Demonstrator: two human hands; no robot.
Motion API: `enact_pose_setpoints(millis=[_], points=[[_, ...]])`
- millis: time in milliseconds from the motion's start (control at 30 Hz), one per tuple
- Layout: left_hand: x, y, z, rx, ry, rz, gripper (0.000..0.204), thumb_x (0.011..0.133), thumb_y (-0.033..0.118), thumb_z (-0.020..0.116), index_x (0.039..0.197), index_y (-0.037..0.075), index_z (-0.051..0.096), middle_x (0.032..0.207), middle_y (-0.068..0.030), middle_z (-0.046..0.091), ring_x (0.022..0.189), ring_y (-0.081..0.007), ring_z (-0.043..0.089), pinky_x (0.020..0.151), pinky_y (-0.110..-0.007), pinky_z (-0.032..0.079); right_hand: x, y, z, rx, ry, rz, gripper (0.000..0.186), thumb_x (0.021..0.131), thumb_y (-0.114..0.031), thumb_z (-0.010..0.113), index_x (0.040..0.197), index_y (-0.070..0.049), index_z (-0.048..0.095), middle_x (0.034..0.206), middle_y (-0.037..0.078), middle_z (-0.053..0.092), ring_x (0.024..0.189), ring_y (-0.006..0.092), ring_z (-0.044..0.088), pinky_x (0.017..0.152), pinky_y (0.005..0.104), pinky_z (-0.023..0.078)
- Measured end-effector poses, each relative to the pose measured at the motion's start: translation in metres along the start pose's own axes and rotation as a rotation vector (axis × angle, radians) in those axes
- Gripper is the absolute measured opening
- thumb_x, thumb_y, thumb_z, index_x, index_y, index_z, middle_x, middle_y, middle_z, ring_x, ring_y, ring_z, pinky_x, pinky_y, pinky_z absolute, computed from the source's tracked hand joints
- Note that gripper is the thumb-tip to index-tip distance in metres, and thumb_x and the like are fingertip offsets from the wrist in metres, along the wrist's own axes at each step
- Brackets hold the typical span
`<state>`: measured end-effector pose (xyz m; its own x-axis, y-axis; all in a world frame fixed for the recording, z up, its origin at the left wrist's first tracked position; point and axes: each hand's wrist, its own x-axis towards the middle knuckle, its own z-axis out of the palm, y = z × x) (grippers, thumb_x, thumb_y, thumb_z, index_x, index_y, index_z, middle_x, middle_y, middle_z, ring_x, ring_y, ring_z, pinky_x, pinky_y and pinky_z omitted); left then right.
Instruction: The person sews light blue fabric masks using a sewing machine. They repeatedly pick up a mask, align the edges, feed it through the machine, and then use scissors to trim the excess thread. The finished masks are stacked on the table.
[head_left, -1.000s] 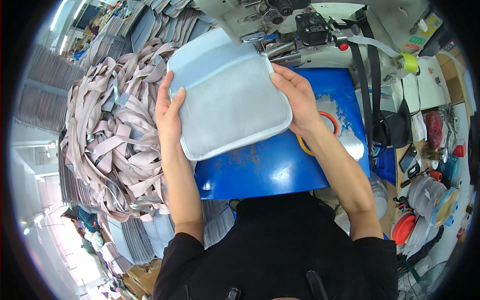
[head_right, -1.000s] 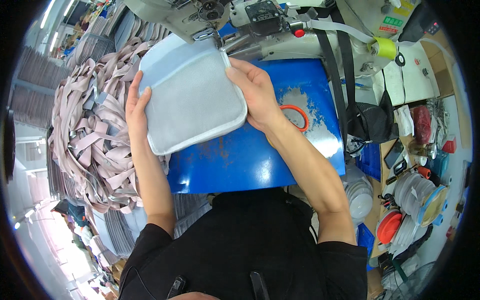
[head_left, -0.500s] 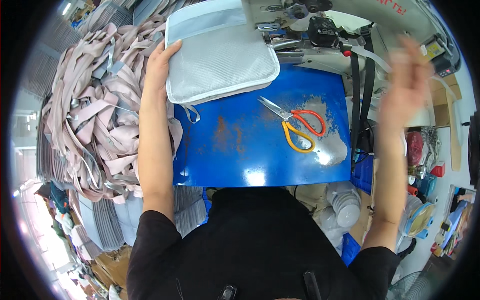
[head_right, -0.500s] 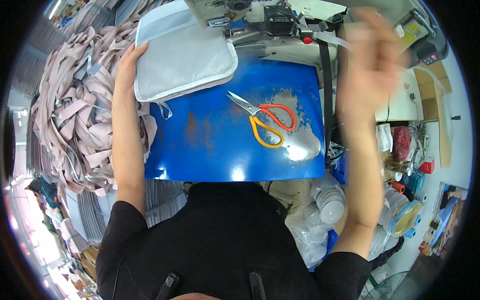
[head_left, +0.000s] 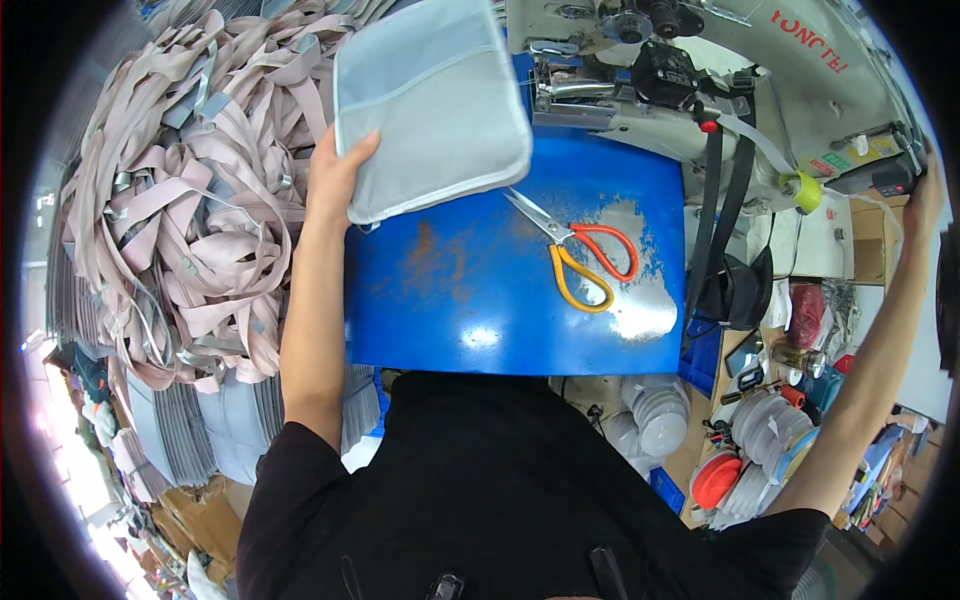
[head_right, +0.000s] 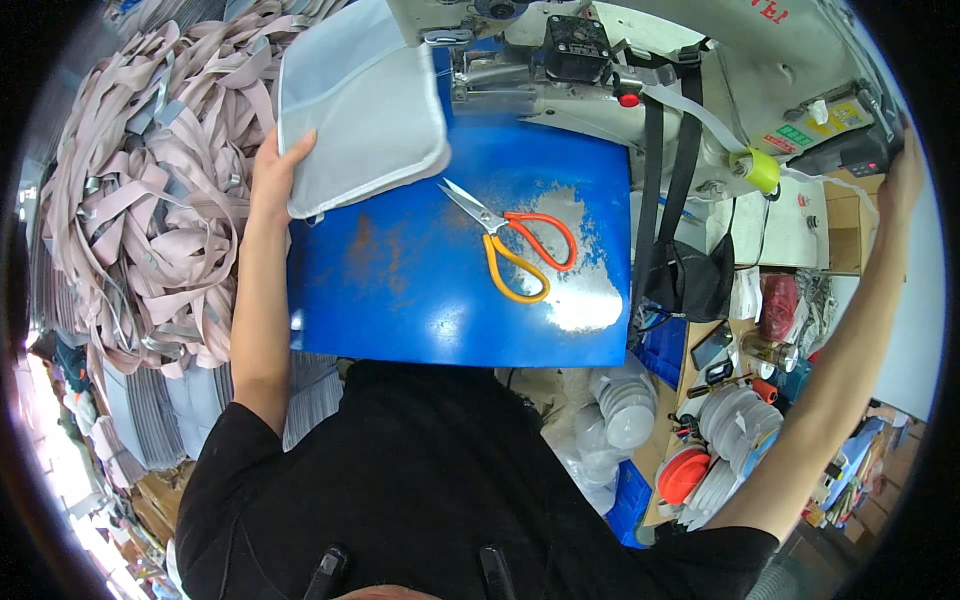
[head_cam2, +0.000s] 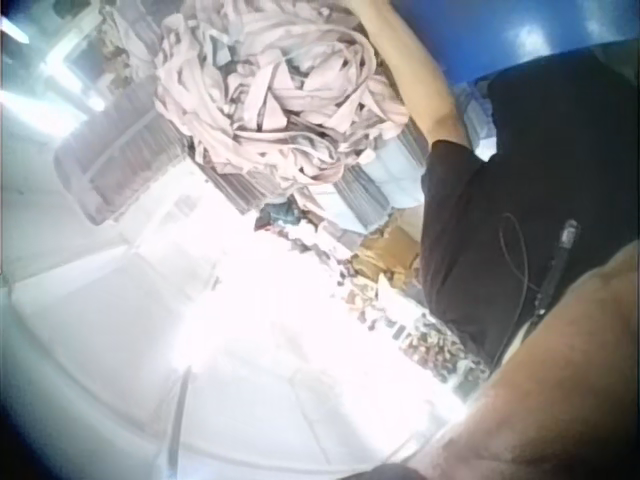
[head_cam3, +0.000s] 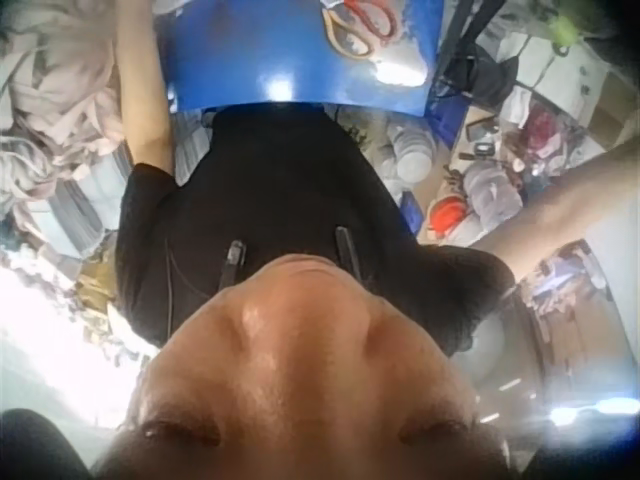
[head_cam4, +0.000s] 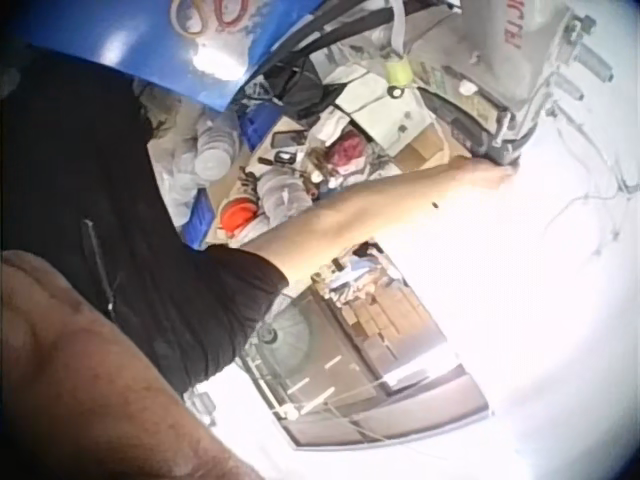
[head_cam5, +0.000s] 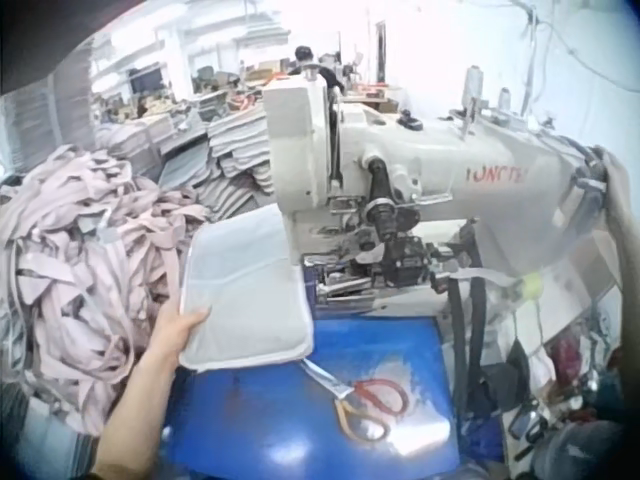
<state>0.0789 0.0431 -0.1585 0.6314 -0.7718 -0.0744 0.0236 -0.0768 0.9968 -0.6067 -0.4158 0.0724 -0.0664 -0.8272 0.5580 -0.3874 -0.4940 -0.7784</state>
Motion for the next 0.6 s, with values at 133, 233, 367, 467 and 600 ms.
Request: enact_pose_setpoints(millis=[133, 233, 367, 467, 600], points=[[-0.017, -0.051, -0.034, 0.139, 0.136, 0.033, 0.049, 0.092, 0.009, 0.075, 0.136, -0.004, 0.059, 0.122, -0.0146, 0.071, 0.108, -0.0202, 0.069, 0.095, -0.034, 0.054, -0.06, -0.031, 0.046, 0.224, 0.129, 0.021, 0.043, 0.113, -0.019, 0.04, 0.148, 0.003, 0.053, 0.146, 0.015, 0.059, 0.129, 0.0248, 0.06, 0.11, 0.0371, 0.047], [-0.015, -0.066, -0.057, 0.158, 0.179, 0.062, 0.046, 0.092, 0.007, 0.074, 0.134, -0.004, 0.06, 0.12, -0.0142, 0.072, 0.105, -0.0205, 0.07, 0.095, -0.034, 0.053, -0.057, -0.023, 0.024, 0.254, 0.124, 0.007, 0.044, 0.113, -0.021, 0.042, 0.149, 0.003, 0.051, 0.146, 0.016, 0.059, 0.128, 0.0267, 0.06, 0.11, 0.038, 0.047], [-0.018, -0.058, -0.054, 0.23, 0.188, 0.055, 0.045, 0.089, 0.006, 0.074, 0.132, -0.003, 0.062, 0.119, -0.0135, 0.073, 0.103, -0.0208, 0.07, 0.094, -0.034, 0.053, -0.115, -0.024, 0.023, -0.095, 0.264, -0.033, 0.05, 0.109, -0.029, 0.054, 0.146, 0.004, 0.053, 0.14, 0.016, 0.061, 0.121, 0.0266, 0.063, 0.106, 0.0387, 0.049], [-0.023, -0.062, -0.057, 0.189, 0.224, 0.072, 0.045, 0.088, 0.007, 0.074, 0.131, -0.002, 0.063, 0.117, -0.0129, 0.074, 0.104, -0.0211, 0.07, 0.094, -0.034, 0.053, -0.279, -0.07, 0.118, -0.206, 0.194, -0.168, 0.04, 0.102, -0.023, 0.065, 0.13, 0.007, 0.063, 0.132, 0.017, 0.066, 0.114, 0.0246, 0.065, 0.103, 0.0376, 0.05], [-0.019, -0.059, -0.052, 0.173, 0.175, 0.046, 0.049, 0.089, 0.011, 0.076, 0.133, -0.003, 0.061, 0.119, -0.0132, 0.073, 0.104, -0.0206, 0.07, 0.094, -0.034, 0.053, -0.436, -0.127, 0.206, -0.382, -0.862, -0.451, 0.073, 0.075, -0.006, 0.085, 0.142, -0.006, 0.056, 0.111, 0.014, 0.071, 0.096, 0.0292, 0.069, 0.084, 0.0378, 0.056]])
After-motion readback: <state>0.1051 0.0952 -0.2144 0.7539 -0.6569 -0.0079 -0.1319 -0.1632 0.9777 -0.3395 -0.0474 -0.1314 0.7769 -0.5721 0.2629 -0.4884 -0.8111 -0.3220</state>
